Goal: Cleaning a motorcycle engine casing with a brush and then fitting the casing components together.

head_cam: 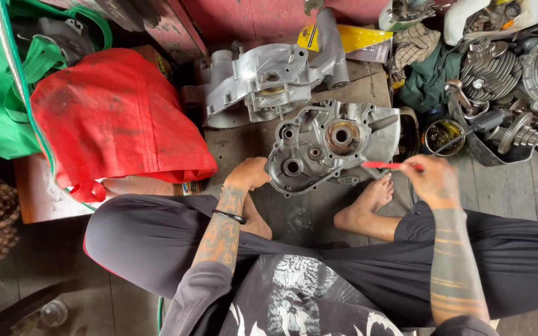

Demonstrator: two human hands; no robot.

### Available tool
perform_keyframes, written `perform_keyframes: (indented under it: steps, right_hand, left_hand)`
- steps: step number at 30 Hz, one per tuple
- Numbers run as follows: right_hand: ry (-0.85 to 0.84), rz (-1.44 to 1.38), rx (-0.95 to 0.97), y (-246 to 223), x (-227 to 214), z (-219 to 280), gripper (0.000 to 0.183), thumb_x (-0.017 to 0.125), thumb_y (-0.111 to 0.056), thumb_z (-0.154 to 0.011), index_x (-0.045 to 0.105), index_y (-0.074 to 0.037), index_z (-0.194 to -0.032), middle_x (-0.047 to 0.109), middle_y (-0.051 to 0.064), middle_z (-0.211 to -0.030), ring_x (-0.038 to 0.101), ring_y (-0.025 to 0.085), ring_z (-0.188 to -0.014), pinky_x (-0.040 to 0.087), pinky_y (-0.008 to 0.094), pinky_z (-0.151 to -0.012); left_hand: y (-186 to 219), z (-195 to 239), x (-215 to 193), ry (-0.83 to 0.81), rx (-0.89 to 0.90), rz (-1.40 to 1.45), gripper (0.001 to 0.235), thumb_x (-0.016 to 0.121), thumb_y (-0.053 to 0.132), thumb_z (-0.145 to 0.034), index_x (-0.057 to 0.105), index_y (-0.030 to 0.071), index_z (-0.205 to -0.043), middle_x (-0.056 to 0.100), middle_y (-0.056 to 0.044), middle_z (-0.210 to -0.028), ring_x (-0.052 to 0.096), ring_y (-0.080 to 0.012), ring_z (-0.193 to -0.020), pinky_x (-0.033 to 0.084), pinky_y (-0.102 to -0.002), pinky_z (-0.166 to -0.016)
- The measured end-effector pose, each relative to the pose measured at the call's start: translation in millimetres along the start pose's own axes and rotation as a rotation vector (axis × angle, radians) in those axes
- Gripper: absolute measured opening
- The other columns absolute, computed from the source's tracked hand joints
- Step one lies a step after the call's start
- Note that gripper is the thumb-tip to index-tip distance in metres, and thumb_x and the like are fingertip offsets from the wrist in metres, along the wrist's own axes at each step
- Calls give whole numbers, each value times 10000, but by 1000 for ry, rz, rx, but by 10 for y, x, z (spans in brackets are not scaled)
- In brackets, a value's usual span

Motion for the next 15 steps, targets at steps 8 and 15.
perform_keyframes:
  steps: [8, 15]
  right_hand:
    - [91, 209, -38, 228, 95, 39, 168, 830, -311, -862, 777, -241, -1005, 756, -1, -887, 729, 286, -947, 573, 414, -888]
    - [399, 617, 76, 732, -233, 108, 142, 855, -388, -991, 760, -284, -1010, 704, -41, -819, 722, 216, -802, 579, 336, -786]
  left_hand:
    - [-88, -291, 156, -94, 105, -180, 704, 629, 278, -957, 408, -88, -1516, 572, -347, -1394, 759, -384, -828, 652, -485, -714]
    - [154, -59, 61, -152, 93, -184, 747, 606, 298, -988, 325, -83, -1565, 461, -332, -1515, 608, -456, -1248, 580, -556, -958]
Point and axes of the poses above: each hand's wrist, its own z-axis away from the middle knuckle, its own x-axis out of the palm, y = z × x, the point moved 7 cm from there along -z, towards the middle knuckle
